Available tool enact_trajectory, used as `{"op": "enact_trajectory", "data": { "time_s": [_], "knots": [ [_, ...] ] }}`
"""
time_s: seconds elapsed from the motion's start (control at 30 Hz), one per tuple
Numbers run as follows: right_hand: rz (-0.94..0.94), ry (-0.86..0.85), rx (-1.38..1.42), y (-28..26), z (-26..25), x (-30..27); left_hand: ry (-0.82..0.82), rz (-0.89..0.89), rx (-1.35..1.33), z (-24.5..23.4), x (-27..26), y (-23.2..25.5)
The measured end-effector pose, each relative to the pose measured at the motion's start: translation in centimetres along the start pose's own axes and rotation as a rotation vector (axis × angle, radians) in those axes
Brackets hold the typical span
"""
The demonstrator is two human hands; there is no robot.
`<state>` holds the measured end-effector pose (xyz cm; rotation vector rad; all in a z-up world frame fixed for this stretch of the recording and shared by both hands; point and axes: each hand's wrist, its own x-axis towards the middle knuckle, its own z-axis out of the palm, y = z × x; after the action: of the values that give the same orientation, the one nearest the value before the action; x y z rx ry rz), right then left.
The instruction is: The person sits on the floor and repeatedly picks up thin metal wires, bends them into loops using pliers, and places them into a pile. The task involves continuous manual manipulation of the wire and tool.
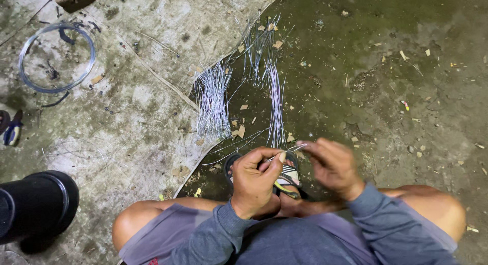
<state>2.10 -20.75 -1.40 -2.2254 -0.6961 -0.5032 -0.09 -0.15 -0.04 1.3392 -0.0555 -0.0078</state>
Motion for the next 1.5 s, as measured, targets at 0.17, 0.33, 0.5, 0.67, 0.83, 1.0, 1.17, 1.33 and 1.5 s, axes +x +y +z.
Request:
{"op": "enact_trajectory", "data": {
  "time_s": [0.17, 0.33, 0.5, 0.67, 0.83, 1.0, 1.17, 1.33, 1.5],
  "knots": [
    [0.072, -0.100, -0.074, -4.1, 1.6, -0.9, 0.003, 0.300, 0.515, -0.9, 0.3, 0.5],
    [-0.054, -0.276, -0.053, -6.4, -0.5, 1.6, -0.156, 0.547, 0.689, -2.4, 2.4, 0.6],
    [-0.195, -0.626, -0.153, -4.8, -3.7, 5.8, -0.309, 0.542, 0.724, -3.5, 2.4, 1.3],
    [-0.064, -0.564, 0.201, 0.1, -3.0, 8.3, -0.322, 0.282, 0.459, -3.1, 1.0, 1.6],
    [0.228, -0.611, 0.680, 0.7, 0.0, 4.3, -0.216, 0.075, 0.224, -3.0, 0.0, 1.4],
    [0.067, -0.473, 0.382, -3.8, -0.6, 0.7, -0.091, 0.149, 0.339, -2.8, -0.3, 1.0],
    [-0.094, -0.678, -0.051, -4.2, -4.6, 3.6, -0.238, 0.247, 0.483, -2.9, -0.1, 1.2],
    [-0.047, -0.574, 0.263, -0.8, -4.3, 6.2, -0.387, 0.104, 0.411, -3.1, -1.0, 1.8],
    [0.330, -0.635, 0.656, -1.2, -0.5, 2.5, -0.292, -0.082, 0.225, -3.4, -1.5, 2.1]
  ]
}}
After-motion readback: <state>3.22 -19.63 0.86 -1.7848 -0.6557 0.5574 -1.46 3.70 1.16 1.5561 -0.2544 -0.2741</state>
